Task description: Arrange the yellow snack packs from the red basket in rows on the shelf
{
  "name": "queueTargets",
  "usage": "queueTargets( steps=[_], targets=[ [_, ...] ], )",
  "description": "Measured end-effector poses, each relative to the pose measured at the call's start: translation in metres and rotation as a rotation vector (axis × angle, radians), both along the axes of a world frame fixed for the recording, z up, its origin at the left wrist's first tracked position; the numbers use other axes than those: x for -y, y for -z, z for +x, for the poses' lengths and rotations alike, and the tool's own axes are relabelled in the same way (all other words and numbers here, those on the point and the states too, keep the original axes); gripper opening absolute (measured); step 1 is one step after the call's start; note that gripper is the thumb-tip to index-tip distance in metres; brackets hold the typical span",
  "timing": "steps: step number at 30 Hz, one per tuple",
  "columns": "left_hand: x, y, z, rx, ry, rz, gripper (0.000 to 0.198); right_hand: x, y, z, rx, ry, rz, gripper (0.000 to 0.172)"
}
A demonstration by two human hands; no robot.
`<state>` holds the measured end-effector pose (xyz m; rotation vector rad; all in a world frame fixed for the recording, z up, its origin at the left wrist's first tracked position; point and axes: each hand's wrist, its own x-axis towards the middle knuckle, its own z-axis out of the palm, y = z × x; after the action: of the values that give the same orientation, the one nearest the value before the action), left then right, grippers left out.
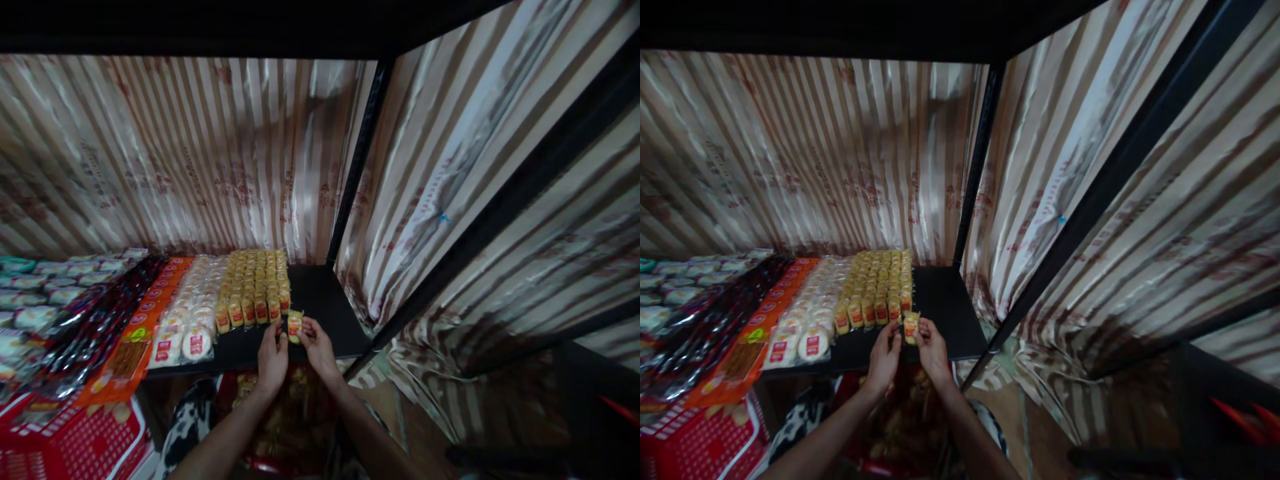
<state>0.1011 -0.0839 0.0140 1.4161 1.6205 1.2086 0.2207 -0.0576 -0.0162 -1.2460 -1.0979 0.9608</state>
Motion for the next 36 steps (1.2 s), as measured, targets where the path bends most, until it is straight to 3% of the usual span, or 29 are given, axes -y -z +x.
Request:
queueTargets(
  steps=[3, 9, 18, 27, 30, 36],
  targets=[
    [-0.008, 0.012, -0.002, -0.084, 0.004, 0.003, 0.030, -0.023, 0.015, -0.004, 0.032, 0.079, -0.025, 0.030],
    [-0.024, 0.038, -0.005, -0.146, 0.033, 0.008, 0.040, -0.051, 0.040, -0.012, 0.109, 0.067, -0.035, 0.032],
    [-0.039, 0.063, -0.013, -0.296, 0.042, 0.084, 0.043, -0.058, 0.041, -0.020, 0.242, 0.052, -0.032, 0.038],
    [-0.040, 0.071, -0.009, -0.423, 0.112, 0.226, 0.046, -0.057, 0.042, -0.027, 0.432, 0.123, 0.031, 0.042],
    [-0.042, 0.074, -0.008, -0.471, 0.102, 0.216, 0.046, -0.058, 0.041, -0.029, 0.379, 0.100, 0.045, 0.040],
    [-0.039, 0.071, -0.005, -0.488, 0.222, 0.223, 0.050, -0.059, 0.042, -0.024, 0.169, 0.067, 0.000, 0.038]
  ],
)
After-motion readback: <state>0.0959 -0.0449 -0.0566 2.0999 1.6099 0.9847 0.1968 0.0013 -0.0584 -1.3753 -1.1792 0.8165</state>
